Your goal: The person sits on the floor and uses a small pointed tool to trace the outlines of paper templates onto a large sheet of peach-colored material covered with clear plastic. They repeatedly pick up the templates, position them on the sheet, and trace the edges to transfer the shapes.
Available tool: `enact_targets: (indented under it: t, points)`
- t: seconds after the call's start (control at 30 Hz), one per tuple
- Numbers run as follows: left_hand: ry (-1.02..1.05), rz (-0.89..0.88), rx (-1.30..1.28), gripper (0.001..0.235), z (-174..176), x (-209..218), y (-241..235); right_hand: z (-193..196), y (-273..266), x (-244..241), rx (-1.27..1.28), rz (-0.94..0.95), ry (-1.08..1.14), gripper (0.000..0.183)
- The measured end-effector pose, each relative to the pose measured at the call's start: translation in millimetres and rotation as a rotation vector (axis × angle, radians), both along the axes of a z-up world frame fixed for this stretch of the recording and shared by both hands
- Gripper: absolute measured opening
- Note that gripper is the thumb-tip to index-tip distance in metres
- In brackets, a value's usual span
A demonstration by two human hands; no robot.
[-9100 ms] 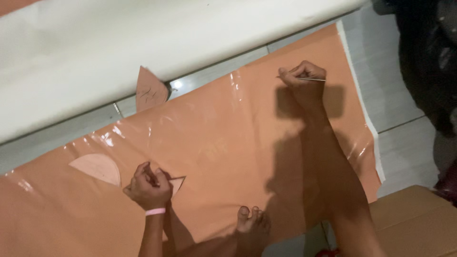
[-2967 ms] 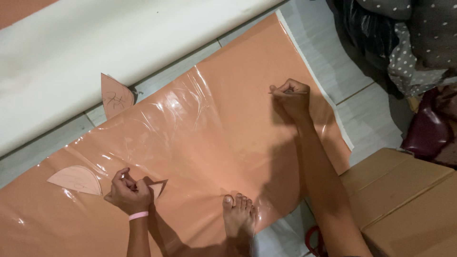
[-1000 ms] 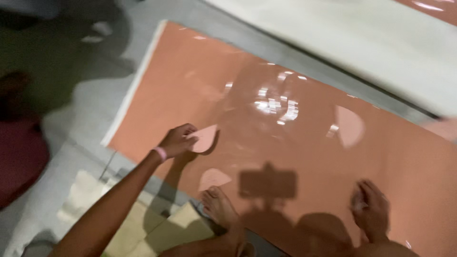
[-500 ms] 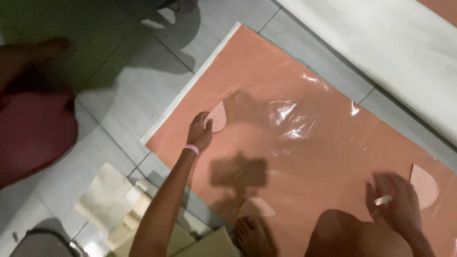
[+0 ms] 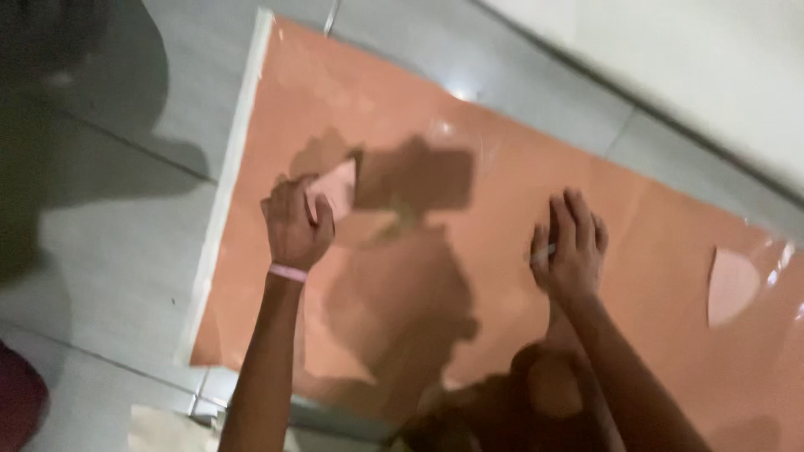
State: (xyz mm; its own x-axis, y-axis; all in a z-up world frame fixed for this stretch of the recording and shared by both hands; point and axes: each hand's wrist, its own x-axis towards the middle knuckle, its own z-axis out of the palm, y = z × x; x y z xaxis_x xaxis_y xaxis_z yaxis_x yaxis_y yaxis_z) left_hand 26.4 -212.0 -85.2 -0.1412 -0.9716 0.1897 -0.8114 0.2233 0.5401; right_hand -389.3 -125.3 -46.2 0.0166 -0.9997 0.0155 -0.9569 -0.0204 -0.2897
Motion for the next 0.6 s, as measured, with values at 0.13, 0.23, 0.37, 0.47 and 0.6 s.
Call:
enact_targets:
  t: [0.13, 0.23, 0.37, 0.47, 0.6]
  points:
    - [-0.083, -0.037, 0.037, 0.027, -2, -7, -28, -7, -12, -7, 0.011, 0.010, 0.064, 0.044]
    - [-0.158, -0.037, 0.047, 0.033, -9, -2, -27, -10, -15, -11, 0.014, 0.017, 0.067, 0.044]
    - [-0.203, 0.004, 0.123, 0.037, -30, 0, -17, -14, -18, -19, 0.040, 0.050, 0.104, 0.044]
    - [-0.279, -0.032, 0.151, 0.038, -36, 7, -13, -19, -13, -23, 0.054, 0.046, 0.124, 0.042]
    - [-0.355, -0.010, 0.340, 0.042, -41, 14, -9, -27, -11, -25, 0.046, 0.055, 0.163, 0.040]
